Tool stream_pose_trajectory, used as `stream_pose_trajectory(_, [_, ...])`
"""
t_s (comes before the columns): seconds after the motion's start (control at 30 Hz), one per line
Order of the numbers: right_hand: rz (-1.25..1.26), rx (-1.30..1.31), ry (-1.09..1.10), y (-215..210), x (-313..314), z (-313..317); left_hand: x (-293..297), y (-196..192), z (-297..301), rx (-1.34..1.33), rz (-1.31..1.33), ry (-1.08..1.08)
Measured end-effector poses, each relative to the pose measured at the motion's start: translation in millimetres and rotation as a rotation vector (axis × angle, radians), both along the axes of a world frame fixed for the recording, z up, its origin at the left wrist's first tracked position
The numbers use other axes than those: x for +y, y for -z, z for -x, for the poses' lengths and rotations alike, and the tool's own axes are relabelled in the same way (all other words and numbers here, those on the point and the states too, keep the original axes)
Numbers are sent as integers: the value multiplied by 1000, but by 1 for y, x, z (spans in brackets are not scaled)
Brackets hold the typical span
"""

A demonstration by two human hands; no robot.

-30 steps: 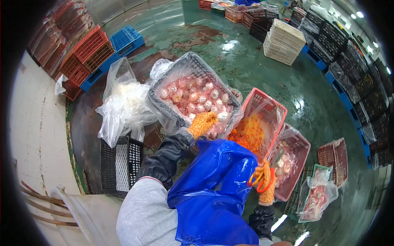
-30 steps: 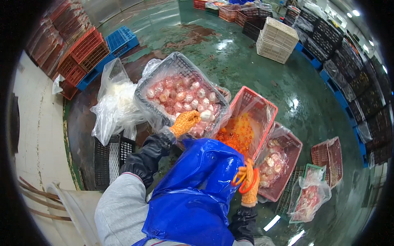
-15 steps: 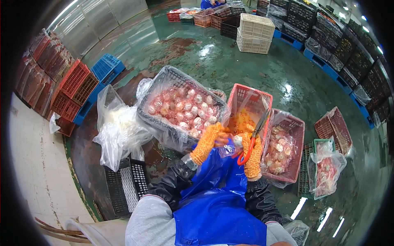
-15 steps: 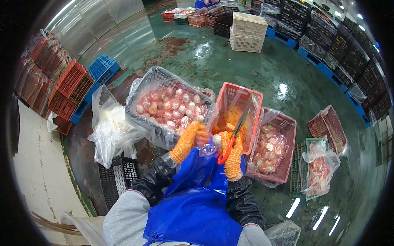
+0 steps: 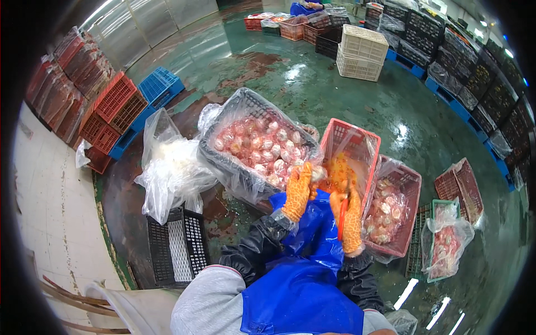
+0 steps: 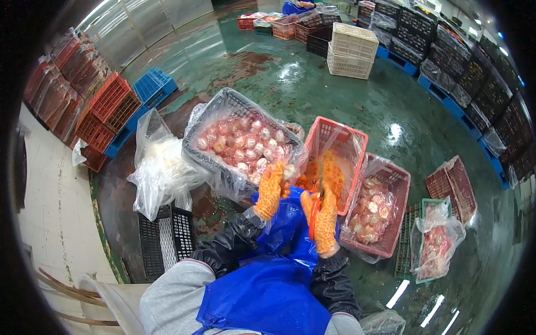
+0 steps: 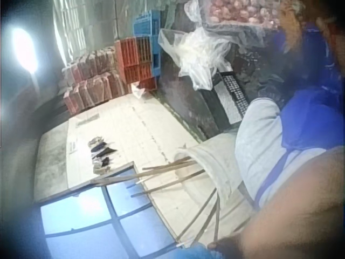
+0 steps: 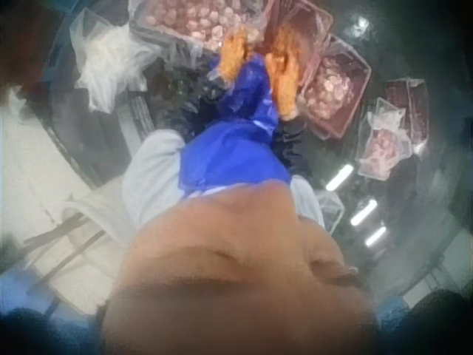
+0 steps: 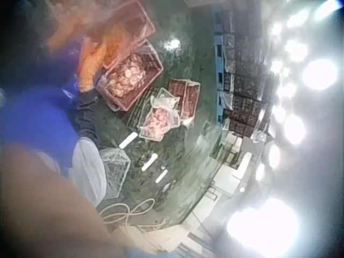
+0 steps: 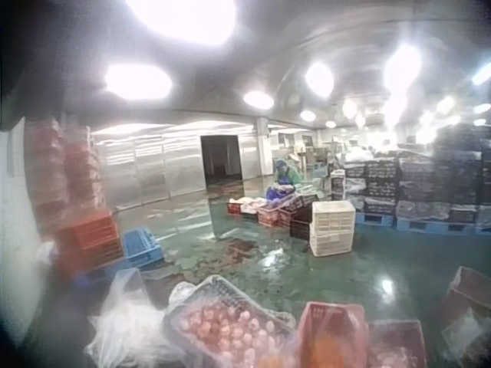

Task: The person uses orange-handled shears to trim small pieces from individual portions of raw meat. They pick each piece from a large bin, trim it, and place the trimmed portion into a red basket. The process is repeated continuously throughout the clip.

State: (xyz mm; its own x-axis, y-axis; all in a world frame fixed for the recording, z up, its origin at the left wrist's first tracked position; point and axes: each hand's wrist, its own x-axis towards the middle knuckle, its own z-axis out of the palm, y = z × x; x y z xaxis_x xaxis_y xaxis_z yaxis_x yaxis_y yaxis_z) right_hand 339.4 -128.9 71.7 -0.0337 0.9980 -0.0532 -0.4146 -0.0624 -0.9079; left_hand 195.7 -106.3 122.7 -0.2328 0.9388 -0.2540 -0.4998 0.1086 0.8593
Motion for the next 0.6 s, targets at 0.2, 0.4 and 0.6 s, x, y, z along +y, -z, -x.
stream_pose_trajectory(0.2, [-115, -684, -222, -47, -24, 12, 5, 13, -5, 88, -147, -50])
stream_pose_trajectory(0.4, [-22, -652, -233, -39, -25, 13, 2, 13, -12, -57, -36, 19])
stream_pose_trajectory(0.6, [-219, -663, -156, -56, -14, 11, 14, 44, -16, 96, -270, 49])
